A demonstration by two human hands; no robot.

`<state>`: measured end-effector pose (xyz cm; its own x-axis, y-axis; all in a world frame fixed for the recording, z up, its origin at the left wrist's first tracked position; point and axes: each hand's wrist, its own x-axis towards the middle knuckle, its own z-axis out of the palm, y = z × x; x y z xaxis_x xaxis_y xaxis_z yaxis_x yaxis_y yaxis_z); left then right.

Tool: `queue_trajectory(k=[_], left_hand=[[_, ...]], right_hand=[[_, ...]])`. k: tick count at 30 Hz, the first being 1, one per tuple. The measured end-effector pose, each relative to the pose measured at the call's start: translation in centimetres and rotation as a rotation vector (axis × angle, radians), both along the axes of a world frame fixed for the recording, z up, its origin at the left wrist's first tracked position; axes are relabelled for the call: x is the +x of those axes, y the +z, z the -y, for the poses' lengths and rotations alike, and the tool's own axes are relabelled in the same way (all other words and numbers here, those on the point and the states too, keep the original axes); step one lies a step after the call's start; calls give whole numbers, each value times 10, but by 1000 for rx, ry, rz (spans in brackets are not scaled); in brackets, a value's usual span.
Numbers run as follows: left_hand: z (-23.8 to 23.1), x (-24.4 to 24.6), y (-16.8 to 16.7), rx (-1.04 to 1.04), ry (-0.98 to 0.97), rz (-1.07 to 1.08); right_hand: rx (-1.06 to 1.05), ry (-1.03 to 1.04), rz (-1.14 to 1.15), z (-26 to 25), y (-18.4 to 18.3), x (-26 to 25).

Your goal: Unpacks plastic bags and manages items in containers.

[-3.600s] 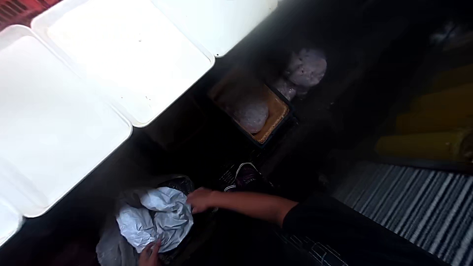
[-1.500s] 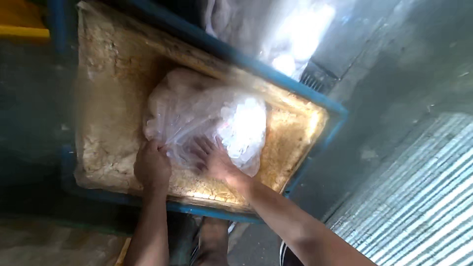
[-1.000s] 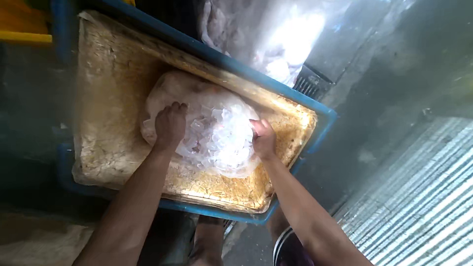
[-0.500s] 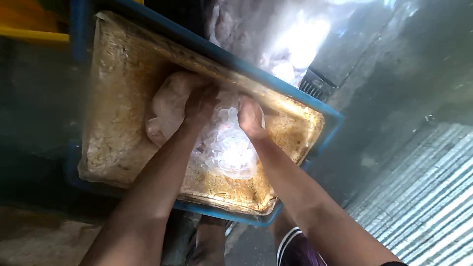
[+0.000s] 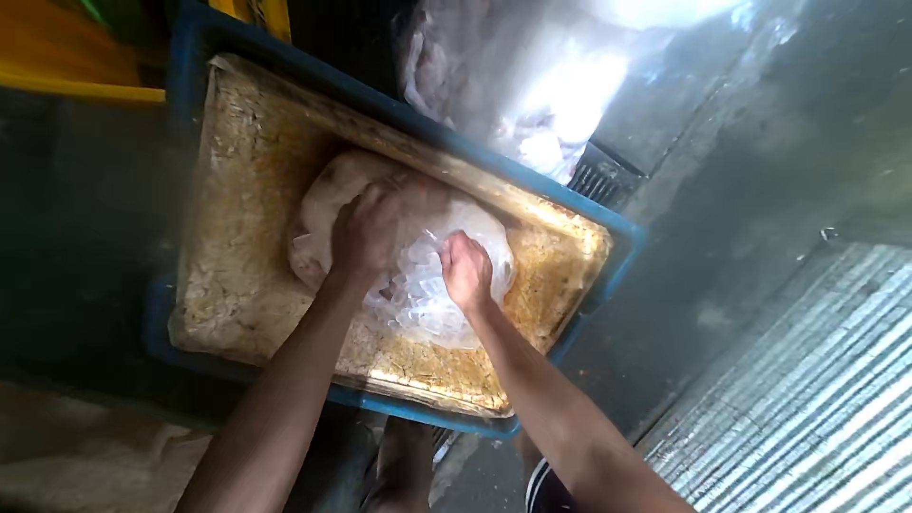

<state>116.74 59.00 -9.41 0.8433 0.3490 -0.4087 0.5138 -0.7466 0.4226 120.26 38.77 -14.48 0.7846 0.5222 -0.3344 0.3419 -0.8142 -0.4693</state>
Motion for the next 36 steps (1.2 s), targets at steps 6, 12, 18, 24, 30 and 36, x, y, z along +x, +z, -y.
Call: queue_trajectory(k=[6,12,18,24,30,36], left_hand=[[30,-90,-16,49,161,-311],[26,-114,-26,304,379,-446],[-10,-124,-26,439,374,-418],[1,-124,-15,367,421,-575],[-11,-44,0,246,258,-288],[-59,6,-34,234,154,-131]], right_hand=[[129,46,-73,48,-19,-51],[-241,79,-90,30,-48,-84],[6,115,-41,-82,-75,-39],[206,771,-96,-68,-68,-68],[-41,268,169,-41,-30,6],[-142,278,118,-50,-17,74]])
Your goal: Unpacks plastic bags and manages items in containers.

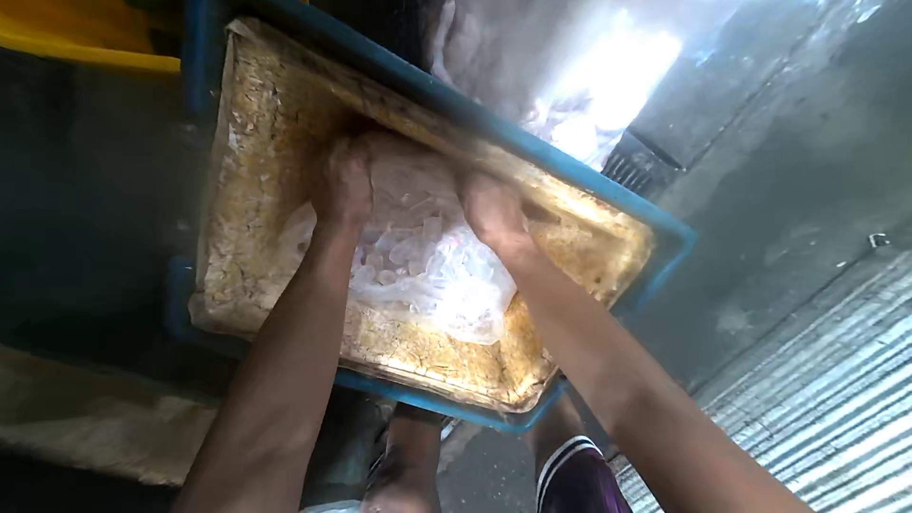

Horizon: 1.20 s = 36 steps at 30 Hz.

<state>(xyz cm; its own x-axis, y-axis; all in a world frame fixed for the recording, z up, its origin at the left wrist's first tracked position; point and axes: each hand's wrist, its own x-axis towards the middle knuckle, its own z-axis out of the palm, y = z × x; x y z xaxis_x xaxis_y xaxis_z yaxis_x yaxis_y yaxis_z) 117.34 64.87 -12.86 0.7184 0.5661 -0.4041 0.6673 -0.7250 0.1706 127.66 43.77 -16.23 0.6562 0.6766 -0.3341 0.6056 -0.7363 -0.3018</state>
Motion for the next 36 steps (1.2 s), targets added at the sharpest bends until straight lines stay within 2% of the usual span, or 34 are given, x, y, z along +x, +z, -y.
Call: queue_trajectory(k=[2,3,6,9,11,13,15,17,18,20,21,23,24,26,28,30,33,36], left_hand=[[6,-4,11,65,-71,164],[15,-17,12,36,-115,171],[59,-92,7,-102,-118,-58],[115,-151,44,-43,160,-168],[135,-157,75,46,413,-276],[137,-150,82,66,537,-423],[126,-135,69,39,559,-477],[102,-111,43,-73,590,-451],[86,-99,31,-172,632,-421],[51,-78,13,-342,715,-183],[38,-66,14,-379,721,-16],[37,-56,41,-454,643,217],[44,-57,59,-480,561,260],[69,-71,86,-478,382,247],[117,-109,107,-458,315,176],[170,-153,128,-299,318,184],[235,-199,166,-126,555,162],[275,-216,182,-184,1002,-8]], right_hand=[[171,34,91,40,3,-13],[209,30,60,62,4,-24],[75,15,-209,96,-4,-72],[-47,9,-276,110,12,-120],[-108,-39,-299,110,41,-149],[-339,-21,-512,108,65,-165],[-599,-21,-697,102,69,-162],[-679,85,-760,92,66,-136],[-653,160,-793,84,67,-116],[-561,202,-721,64,73,-64],[-503,100,-630,58,74,-37],[-349,-209,-390,67,70,-11],[-318,-304,-305,72,73,-5],[-263,-346,-332,78,91,4],[-165,-229,-296,102,115,-11],[6,-154,-86,128,135,-19],[187,-219,127,145,162,8],[370,-207,242,132,172,49]])
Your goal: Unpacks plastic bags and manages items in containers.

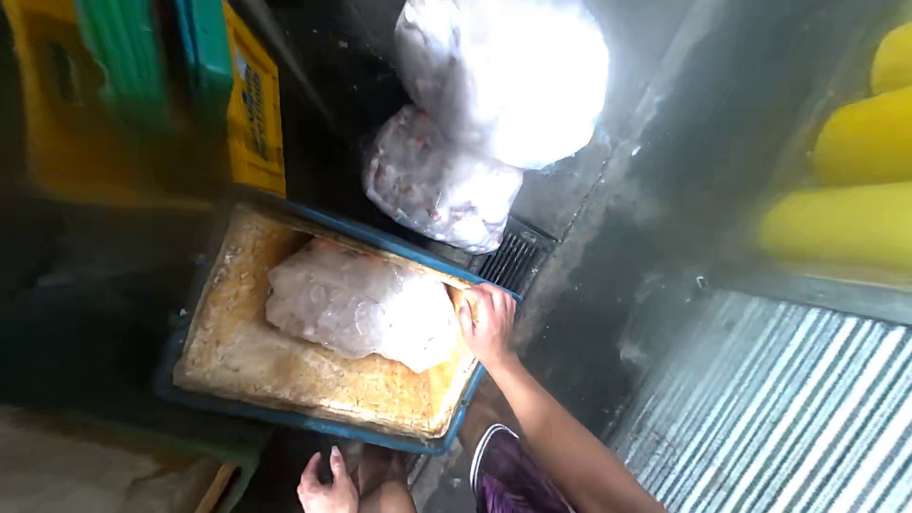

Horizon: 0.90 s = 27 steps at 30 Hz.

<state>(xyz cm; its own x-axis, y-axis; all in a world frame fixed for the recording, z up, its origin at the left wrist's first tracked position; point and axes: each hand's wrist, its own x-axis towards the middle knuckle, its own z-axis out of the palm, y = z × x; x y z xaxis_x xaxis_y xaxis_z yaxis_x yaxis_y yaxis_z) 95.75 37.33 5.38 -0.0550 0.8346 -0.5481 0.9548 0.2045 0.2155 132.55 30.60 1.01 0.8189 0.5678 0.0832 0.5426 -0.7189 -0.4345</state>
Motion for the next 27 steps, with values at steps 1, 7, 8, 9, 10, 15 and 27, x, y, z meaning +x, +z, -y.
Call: queue_trajectory(k=[1,7,8,9,10,15,27], left_hand=[[9,-1,-4,-41,136,-21],[-26,27,-62,135,552,-198],[-34,29,-72,160,565,-250],[-39,30,-81,186,580,-283],[-41,35,-89,219,590,-308],[-40,39,-95,348,499,-496],[-40,38,-96,297,404,-496]], right_hand=[[47,79,14,-8,0,8],[-209,860,-388,-63,-23,-38],[-267,1002,-448,-63,-38,-60],[-296,1152,-485,-57,-56,-85],[-317,1303,-488,-49,-74,-107],[-670,785,-505,-49,-117,-129],[-532,1344,-226,-151,-126,-145]])
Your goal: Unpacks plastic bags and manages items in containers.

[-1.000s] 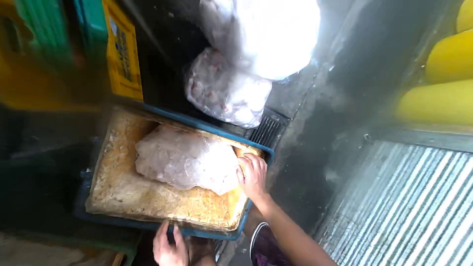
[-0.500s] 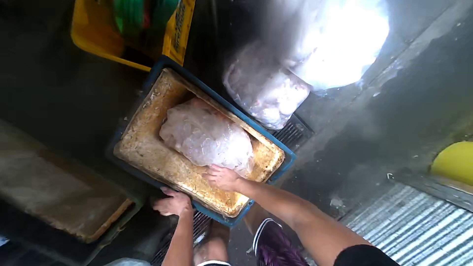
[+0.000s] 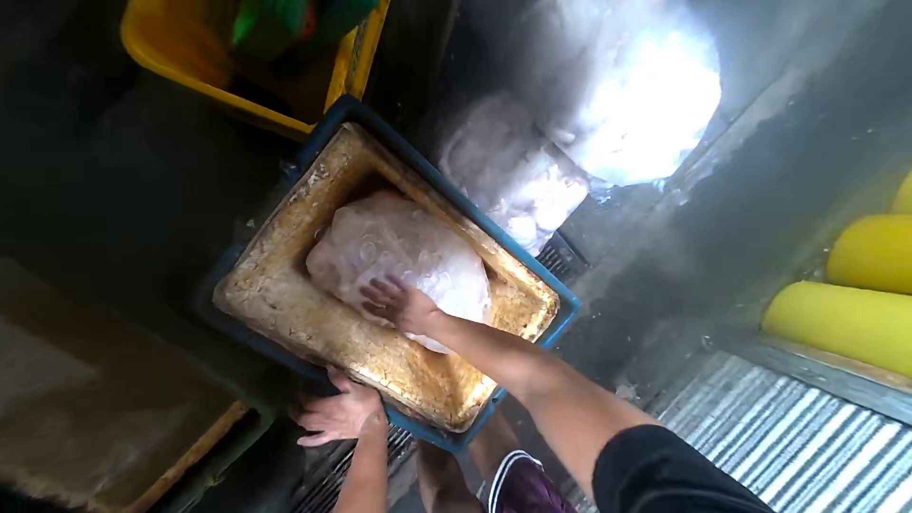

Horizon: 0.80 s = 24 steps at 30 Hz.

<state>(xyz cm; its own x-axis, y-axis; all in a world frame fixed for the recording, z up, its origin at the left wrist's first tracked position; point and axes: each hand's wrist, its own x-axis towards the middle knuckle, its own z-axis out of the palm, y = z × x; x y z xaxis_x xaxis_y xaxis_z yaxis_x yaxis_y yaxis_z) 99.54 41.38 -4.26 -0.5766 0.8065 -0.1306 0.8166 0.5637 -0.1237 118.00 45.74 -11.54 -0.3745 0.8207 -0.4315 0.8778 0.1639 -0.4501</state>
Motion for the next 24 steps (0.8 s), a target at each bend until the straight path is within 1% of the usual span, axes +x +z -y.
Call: queue_trajectory(k=[1,3,4,6,8,9,10,11,13,14,15,17,19,21,24], left_hand=[[0,1,-1,1,-6,10],[4,-4,-1,3,-34,13],[2,-3,-4,21,-45,22],[4,-6,-2,37,-72,33],[4,-5,2,42,-82,63],[2,-2,4,46,-74,89],[0,0,9,41,-61,115],[-1,1,13,29,-55,135],[0,0,14,10,-51,166],[0,-1,13,11,-49,171],[1,-1,12,11,-42,175],[4,-3,10,15,-27,192],[6,-6,6,39,-22,192],[5,-6,4,42,-23,189],[8,-6,6,35,-10,188]], right_hand=[[-1,37,-11,-3,-19,4],[66,-148,-35,10,-54,16],[95,-252,-1,18,-64,24],[12,-437,79,47,-66,25],[-153,-549,76,70,-49,17],[-244,-569,39,71,-31,18],[-276,-592,10,71,-8,20],[-230,-635,17,71,19,25],[56,-785,140,75,74,50],[191,-872,220,77,95,72],[264,-967,279,80,108,99],[286,-1149,307,90,114,157],[194,-1327,254,97,97,200],[82,-1447,207,96,79,214],[146,-1420,301,97,74,207]])
